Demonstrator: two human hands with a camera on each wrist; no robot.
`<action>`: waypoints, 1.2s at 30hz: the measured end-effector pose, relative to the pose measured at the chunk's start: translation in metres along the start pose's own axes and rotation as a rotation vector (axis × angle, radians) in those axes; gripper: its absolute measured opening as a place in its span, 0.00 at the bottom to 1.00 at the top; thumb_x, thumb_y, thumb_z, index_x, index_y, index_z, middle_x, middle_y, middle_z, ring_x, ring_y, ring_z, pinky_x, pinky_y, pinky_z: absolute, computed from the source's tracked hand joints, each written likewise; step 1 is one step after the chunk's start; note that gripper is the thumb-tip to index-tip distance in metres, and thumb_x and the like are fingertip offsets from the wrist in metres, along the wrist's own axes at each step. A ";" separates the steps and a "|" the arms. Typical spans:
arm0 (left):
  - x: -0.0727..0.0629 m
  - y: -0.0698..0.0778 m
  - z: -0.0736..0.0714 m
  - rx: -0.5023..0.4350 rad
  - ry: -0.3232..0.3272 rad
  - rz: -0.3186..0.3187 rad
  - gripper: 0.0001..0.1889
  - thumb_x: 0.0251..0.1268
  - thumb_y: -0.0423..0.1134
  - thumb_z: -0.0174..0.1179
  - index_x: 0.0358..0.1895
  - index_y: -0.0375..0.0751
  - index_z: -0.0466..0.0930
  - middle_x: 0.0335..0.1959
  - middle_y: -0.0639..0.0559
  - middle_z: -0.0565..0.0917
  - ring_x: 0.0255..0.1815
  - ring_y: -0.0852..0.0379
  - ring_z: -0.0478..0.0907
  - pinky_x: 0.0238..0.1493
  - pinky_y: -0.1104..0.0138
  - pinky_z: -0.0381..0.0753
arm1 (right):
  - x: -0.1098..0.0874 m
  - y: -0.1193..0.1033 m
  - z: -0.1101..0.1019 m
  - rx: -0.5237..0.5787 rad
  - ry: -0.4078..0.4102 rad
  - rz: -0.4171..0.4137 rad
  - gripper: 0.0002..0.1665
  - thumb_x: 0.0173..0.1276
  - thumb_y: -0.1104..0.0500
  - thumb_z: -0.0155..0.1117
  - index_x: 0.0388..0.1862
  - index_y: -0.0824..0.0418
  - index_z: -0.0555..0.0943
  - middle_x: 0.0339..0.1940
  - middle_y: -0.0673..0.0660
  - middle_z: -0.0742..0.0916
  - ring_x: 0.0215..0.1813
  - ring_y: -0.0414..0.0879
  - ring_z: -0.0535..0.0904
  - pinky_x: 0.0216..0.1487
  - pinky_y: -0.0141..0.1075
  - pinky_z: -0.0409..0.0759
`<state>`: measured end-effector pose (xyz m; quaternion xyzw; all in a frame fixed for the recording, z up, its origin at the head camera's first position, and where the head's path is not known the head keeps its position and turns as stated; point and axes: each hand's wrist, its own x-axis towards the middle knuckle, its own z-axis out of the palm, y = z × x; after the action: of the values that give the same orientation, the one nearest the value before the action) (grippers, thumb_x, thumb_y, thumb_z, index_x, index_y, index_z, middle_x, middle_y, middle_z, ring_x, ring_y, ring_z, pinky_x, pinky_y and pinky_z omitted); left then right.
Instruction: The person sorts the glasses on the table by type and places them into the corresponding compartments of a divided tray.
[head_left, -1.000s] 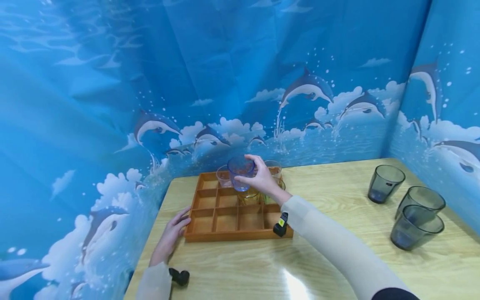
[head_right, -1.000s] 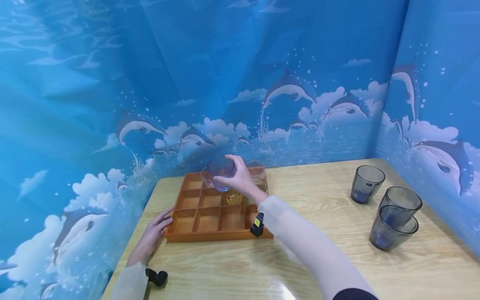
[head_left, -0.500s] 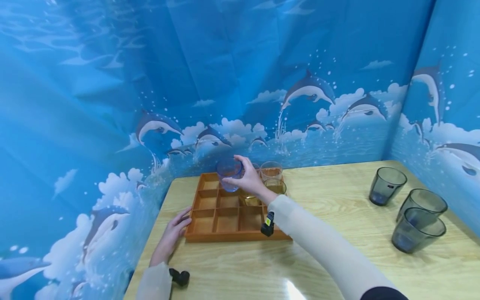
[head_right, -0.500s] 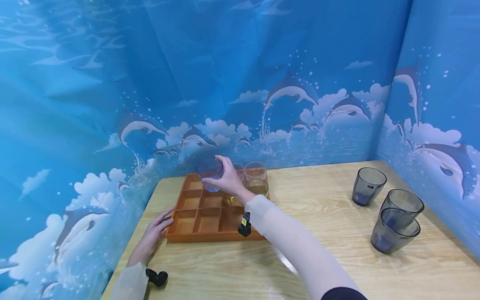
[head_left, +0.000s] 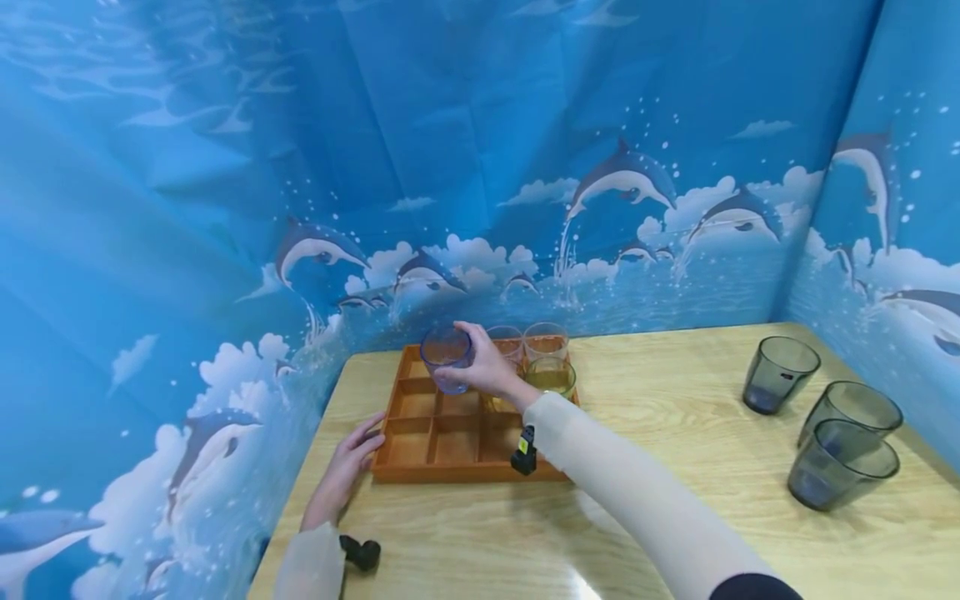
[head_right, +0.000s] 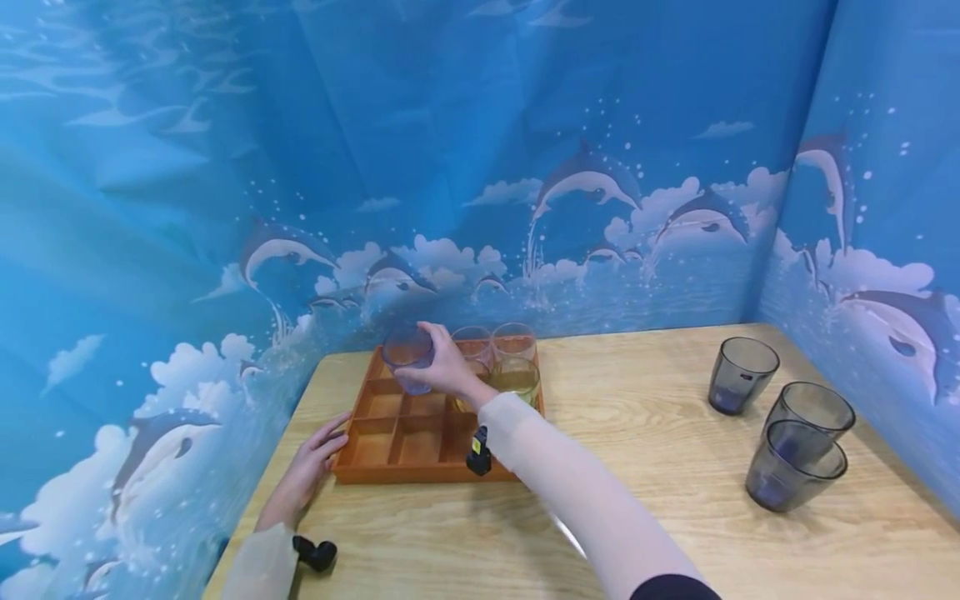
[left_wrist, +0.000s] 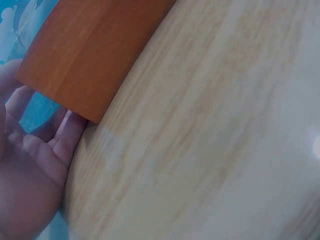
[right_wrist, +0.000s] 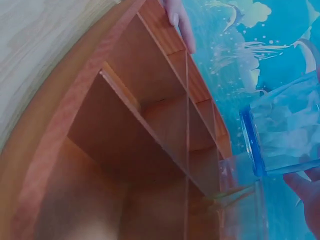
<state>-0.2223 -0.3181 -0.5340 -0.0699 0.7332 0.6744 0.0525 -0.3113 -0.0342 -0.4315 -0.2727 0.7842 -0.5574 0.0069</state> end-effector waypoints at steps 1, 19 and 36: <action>0.000 0.000 0.000 0.004 -0.003 0.002 0.28 0.64 0.47 0.57 0.68 0.50 0.65 0.67 0.47 0.64 0.62 0.49 0.62 0.59 0.54 0.65 | 0.000 0.001 0.001 -0.003 -0.006 0.005 0.53 0.51 0.45 0.73 0.71 0.50 0.56 0.67 0.55 0.64 0.60 0.47 0.67 0.55 0.44 0.72; -0.001 0.001 0.002 -0.014 0.000 -0.003 0.28 0.64 0.45 0.57 0.67 0.49 0.65 0.66 0.48 0.64 0.62 0.48 0.62 0.62 0.49 0.59 | -0.003 0.024 0.007 -0.052 -0.032 0.031 0.51 0.51 0.48 0.74 0.70 0.57 0.59 0.65 0.60 0.67 0.60 0.55 0.68 0.55 0.48 0.71; -0.002 0.002 0.000 -0.014 -0.010 -0.009 0.28 0.64 0.47 0.57 0.68 0.50 0.65 0.67 0.48 0.63 0.63 0.48 0.61 0.62 0.50 0.59 | 0.001 0.026 0.014 -0.201 -0.097 -0.026 0.50 0.50 0.48 0.74 0.68 0.63 0.62 0.64 0.59 0.69 0.63 0.52 0.65 0.59 0.47 0.68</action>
<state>-0.2205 -0.3177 -0.5315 -0.0703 0.7280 0.6794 0.0588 -0.3182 -0.0404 -0.4590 -0.3086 0.8312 -0.4623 0.0102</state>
